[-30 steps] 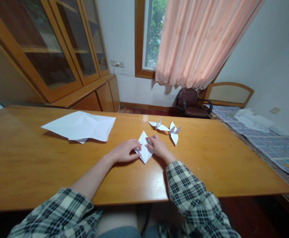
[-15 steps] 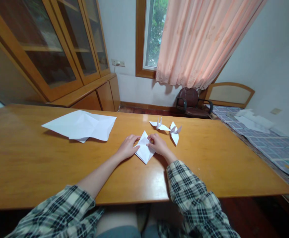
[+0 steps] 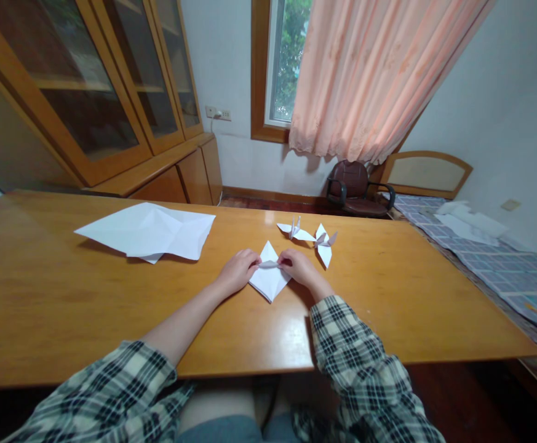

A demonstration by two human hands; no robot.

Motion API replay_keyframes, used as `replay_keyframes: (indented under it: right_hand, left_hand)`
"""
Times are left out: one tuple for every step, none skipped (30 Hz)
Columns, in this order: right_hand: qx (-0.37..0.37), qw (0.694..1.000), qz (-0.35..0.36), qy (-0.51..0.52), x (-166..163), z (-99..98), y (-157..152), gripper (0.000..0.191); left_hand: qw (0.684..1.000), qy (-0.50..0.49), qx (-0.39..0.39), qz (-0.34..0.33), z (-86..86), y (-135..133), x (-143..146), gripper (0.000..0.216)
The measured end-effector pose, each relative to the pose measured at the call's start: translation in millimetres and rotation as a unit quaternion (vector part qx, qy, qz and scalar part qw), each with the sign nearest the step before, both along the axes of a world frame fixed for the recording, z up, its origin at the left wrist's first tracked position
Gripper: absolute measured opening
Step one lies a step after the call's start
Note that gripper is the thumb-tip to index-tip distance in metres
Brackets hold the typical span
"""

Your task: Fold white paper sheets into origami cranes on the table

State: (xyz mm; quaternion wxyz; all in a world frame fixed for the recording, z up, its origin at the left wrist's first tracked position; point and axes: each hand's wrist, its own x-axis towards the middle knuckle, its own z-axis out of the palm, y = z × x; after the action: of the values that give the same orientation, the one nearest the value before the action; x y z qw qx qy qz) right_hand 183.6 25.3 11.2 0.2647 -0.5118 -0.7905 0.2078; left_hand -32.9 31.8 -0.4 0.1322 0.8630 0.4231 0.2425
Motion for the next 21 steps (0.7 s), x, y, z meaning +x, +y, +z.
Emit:
replay_keyframes:
  right_hand:
    - [0.002,1.000,0.006,0.003,1,0.0,0,0.016]
    - [0.004,1.000,0.011,0.003,2,-0.1,0,0.017]
    - [0.006,1.000,0.013,0.002,2,-0.2,0,0.018]
    - [0.009,1.000,0.014,0.000,2,-0.2,0,0.018]
    - [0.012,1.000,0.016,-0.002,2,-0.1,0,0.018]
    - [0.014,1.000,0.017,-0.005,2,0.1,0,0.018]
    - [0.016,1.000,0.018,-0.008,2,0.6,0,0.019]
    - [0.016,1.000,0.020,-0.010,2,1.1,0,0.019]
    - [0.017,1.000,0.022,-0.014,2,1.9,0,0.020]
    - [0.017,0.999,0.023,-0.017,2,2.7,0,0.020]
    - [0.016,0.999,0.027,-0.020,3,3.4,0,0.021]
    - [0.017,0.999,0.032,-0.022,4,4.1,-1,0.021]
    - [0.017,0.999,0.040,-0.022,5,4.6,-2,0.022]
    - [0.019,0.998,0.048,-0.020,6,4.8,-3,0.022]
    - [0.020,0.998,0.056,-0.018,8,4.8,-4,0.023]
    - [0.022,0.998,0.062,-0.015,9,4.5,-6,0.025]
    - [0.024,0.997,0.066,-0.014,11,4.1,-8,0.026]
    - [0.026,0.997,0.068,-0.016,11,3.6,-10,0.027]
    - [0.029,0.997,0.069,-0.021,12,3.2,-12,0.029]
    - [0.035,0.997,0.070,-0.031,12,3.0,-14,0.030]
    - [0.042,0.996,0.071,-0.045,12,3.2,-17,0.031]
  left_hand:
    - [1.000,0.002,0.004,-0.007,-0.3,0,-1,0.015]
    - [1.000,0.003,0.008,-0.013,-0.7,0,-2,0.016]
    - [1.000,0.005,0.012,-0.019,-1.1,-1,-3,0.017]
    - [1.000,0.007,0.015,-0.024,-1.3,-1,-4,0.017]
    - [0.999,0.011,0.019,-0.029,-1.4,-2,-5,0.018]
    - [0.999,0.018,0.022,-0.034,-1.2,-2,-5,0.018]
    - [0.998,0.028,0.028,-0.038,-0.7,-3,-6,0.018]
    - [0.998,0.040,0.035,-0.041,0.0,-5,-6,0.018]
    - [0.997,0.054,0.045,-0.042,1.0,-7,-5,0.018]
    - [0.995,0.068,0.056,-0.042,2.1,-9,-5,0.019]
    - [0.993,0.083,0.067,-0.041,3.3,-11,-4,0.020]
    - [0.992,0.097,0.077,-0.039,4.6,-14,-4,0.021]
    - [0.989,0.111,0.086,-0.038,5.9,-16,-3,0.022]
    - [0.987,0.123,0.091,-0.037,7.2,-19,-2,0.023]
    - [0.986,0.135,0.096,-0.037,8.5,-21,-1,0.023]
    - [0.984,0.145,0.099,-0.039,9.8,-22,0,0.023]
    - [0.982,0.155,0.103,-0.041,11.0,-24,1,0.024]
    - [0.979,0.167,0.108,-0.043,12.0,-25,3,0.024]
    - [0.976,0.182,0.115,-0.044,12.9,-26,3,0.025]
    - [0.972,0.197,0.122,-0.046,13.4,-27,4,0.025]
    - [0.968,0.212,0.128,-0.047,13.5,-28,5,0.025]
